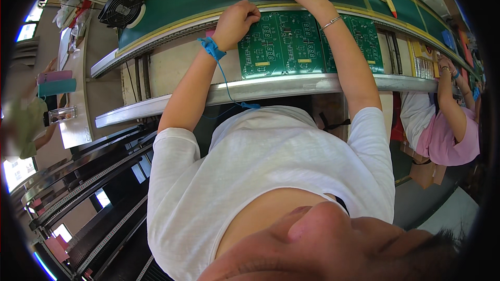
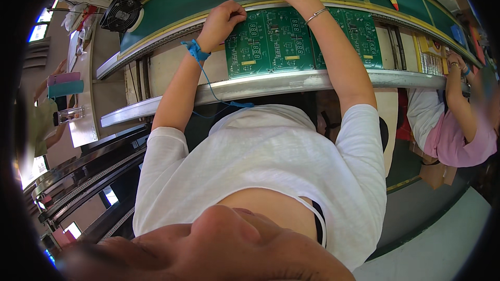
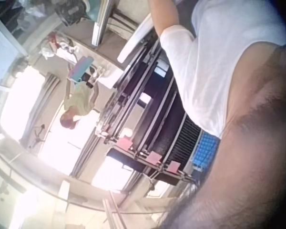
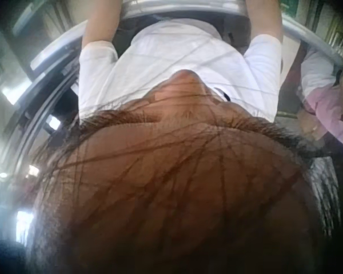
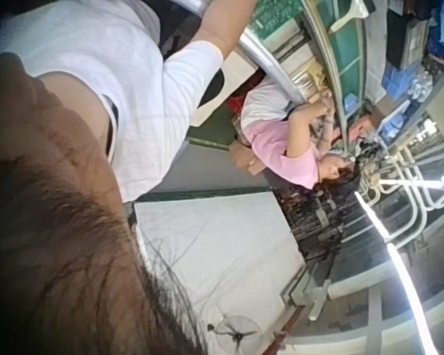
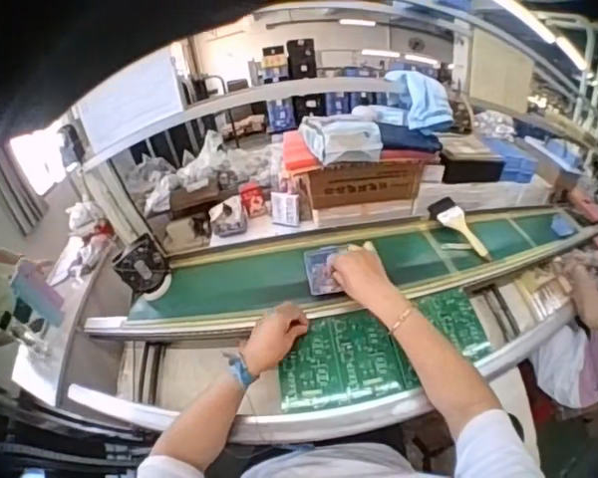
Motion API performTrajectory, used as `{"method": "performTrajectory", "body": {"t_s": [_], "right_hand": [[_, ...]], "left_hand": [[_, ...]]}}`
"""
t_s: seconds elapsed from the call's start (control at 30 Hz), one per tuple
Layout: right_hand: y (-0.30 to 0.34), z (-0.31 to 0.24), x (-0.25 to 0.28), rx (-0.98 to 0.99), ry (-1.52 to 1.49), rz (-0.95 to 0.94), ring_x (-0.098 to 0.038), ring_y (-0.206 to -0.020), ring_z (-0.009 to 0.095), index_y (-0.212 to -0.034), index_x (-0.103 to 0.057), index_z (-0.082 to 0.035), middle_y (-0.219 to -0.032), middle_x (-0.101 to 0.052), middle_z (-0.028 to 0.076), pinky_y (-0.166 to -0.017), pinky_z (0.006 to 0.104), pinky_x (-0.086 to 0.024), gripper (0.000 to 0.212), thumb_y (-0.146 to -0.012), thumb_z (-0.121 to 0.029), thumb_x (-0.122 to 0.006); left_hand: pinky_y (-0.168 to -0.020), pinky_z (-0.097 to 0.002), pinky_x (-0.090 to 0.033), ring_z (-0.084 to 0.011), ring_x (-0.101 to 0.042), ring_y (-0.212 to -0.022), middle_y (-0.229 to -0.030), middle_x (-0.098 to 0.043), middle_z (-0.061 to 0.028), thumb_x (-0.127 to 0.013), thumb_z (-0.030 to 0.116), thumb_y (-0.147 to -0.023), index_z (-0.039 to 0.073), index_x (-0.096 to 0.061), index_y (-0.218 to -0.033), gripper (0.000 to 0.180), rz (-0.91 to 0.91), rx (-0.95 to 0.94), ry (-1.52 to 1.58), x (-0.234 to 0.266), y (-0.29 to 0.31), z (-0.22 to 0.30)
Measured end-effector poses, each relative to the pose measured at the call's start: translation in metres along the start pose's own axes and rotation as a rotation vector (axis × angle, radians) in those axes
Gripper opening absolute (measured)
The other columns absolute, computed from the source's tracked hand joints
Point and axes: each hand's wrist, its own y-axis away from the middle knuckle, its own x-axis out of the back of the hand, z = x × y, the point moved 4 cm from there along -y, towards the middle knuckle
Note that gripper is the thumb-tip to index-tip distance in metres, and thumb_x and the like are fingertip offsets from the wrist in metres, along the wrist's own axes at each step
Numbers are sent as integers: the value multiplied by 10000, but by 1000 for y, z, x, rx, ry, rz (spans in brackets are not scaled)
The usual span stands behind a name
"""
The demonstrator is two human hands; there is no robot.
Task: Assembling electronic components onto printed circuit boards at an electronics factory assembly line.
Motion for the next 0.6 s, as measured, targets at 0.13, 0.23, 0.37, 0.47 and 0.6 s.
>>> {"method": "performTrajectory", "body": {"t_s": [0.13, 0.23, 0.37, 0.47, 0.6], "right_hand": [[-1, 3, 0, -36, 47, 11, -652, -855, 340, -848, -662, -107, -813, -693, 116, -813, 490, -452, 68, -857, -174, -669], [-3, 2, 6, -88, 23, 0, -660, -813, 346, -850, -660, -98, -817, -697, 117, -793, 482, -475, 66, -857, -163, -667], [15, 21, 39, -170, -28, 49, -668, -781, 348, -880, -658, -78, -812, -696, 128, -737, 449, -511, 74, -865, -150, -665], [-12, -4, 24, -150, -303, 21, -688, -755, 328, -921, -673, -46, -817, -701, 145, -687, 402, -536, 108, -882, -146, -665], [6, 7, 61, -231, -408, 12, -709, -763, 277, -973, -710, -9, -854, -725, 163, -705, 379, -546, 155, -905, -139, -662]], "left_hand": [[-795, -443, -512, -369, -652, -915, -944, -671, -149, -701, 73, -857, 24, -718, -940, 98, -52, -28, -40, -4, -1, 2], [-797, -445, -516, -365, -657, -917, -953, -673, -148, -696, 73, -863, 25, -718, -943, 96, -63, -31, -52, -3, 1, 0], [-800, -445, -518, -365, -656, -918, -960, -675, -144, -693, 73, -867, 29, -717, -942, 91, -104, -111, -37, -15, -14, 16], [-799, -445, -520, -362, -657, -920, -962, -678, -136, -692, 74, -869, 32, -717, -945, 91, -66, -4, -120, 3, 12, -10], [-797, -442, -524, -357, -660, -924, -966, -680, -127, -692, 74, -869, 36, -717, -945, 89, -68, -49, -114, -5, 1, 4]]}}
